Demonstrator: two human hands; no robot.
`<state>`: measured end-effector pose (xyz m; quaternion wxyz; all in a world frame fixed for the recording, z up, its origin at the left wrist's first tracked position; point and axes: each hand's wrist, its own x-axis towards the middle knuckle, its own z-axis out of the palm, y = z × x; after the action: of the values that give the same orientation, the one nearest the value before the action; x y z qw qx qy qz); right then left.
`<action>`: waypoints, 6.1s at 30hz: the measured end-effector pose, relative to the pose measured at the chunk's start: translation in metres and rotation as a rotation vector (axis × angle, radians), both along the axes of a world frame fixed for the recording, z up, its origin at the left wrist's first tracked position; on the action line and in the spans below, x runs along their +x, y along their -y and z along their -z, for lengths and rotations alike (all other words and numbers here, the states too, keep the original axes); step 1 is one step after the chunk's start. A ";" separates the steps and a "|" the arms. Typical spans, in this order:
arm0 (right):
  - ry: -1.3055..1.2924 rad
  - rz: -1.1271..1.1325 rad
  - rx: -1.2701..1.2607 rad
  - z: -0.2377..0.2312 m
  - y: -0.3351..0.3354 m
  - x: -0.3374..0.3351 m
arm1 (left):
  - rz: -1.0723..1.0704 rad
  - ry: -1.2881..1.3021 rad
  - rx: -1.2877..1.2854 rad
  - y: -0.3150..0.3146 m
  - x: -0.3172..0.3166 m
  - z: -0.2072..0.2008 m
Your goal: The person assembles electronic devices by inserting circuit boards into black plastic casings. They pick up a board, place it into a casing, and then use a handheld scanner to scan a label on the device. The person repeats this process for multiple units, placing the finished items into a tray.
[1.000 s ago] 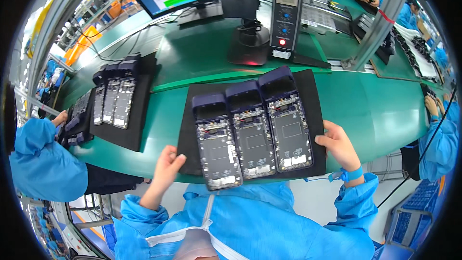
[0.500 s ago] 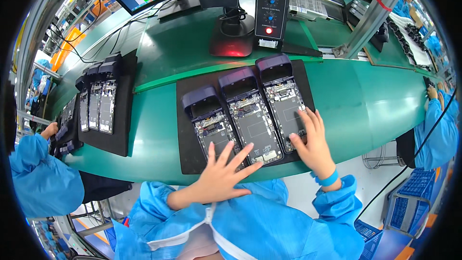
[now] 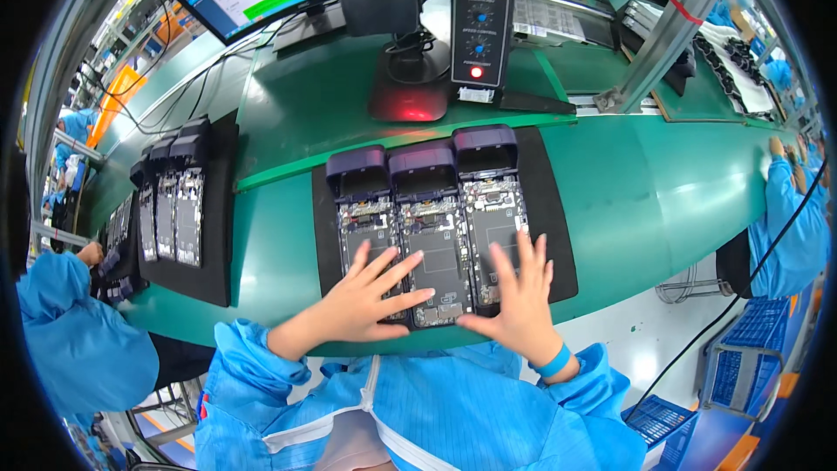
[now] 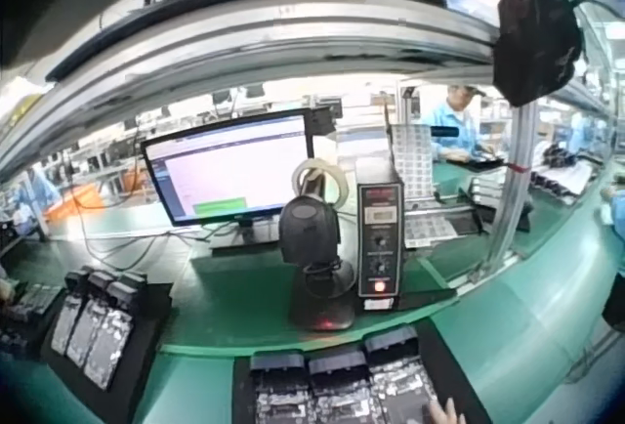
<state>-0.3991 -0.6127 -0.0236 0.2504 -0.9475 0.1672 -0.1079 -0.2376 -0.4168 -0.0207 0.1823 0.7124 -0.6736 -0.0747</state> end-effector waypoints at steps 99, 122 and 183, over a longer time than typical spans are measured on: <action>1.274 -0.454 -0.155 -0.244 0.026 0.174 | -0.632 -1.146 -0.737 -0.039 0.032 -0.014; 0.422 -0.395 -0.609 -0.457 -0.001 0.349 | -0.677 -1.449 -0.447 -0.039 0.037 0.014; 0.720 -0.686 -1.265 -0.313 0.055 0.126 | -0.727 -1.705 -0.513 0.039 0.004 0.000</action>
<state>-0.2732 -0.6679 0.2893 -0.2760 -0.8153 -0.3172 -0.3981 -0.2339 -0.4561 -0.0204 0.7731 0.5223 -0.0486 -0.3566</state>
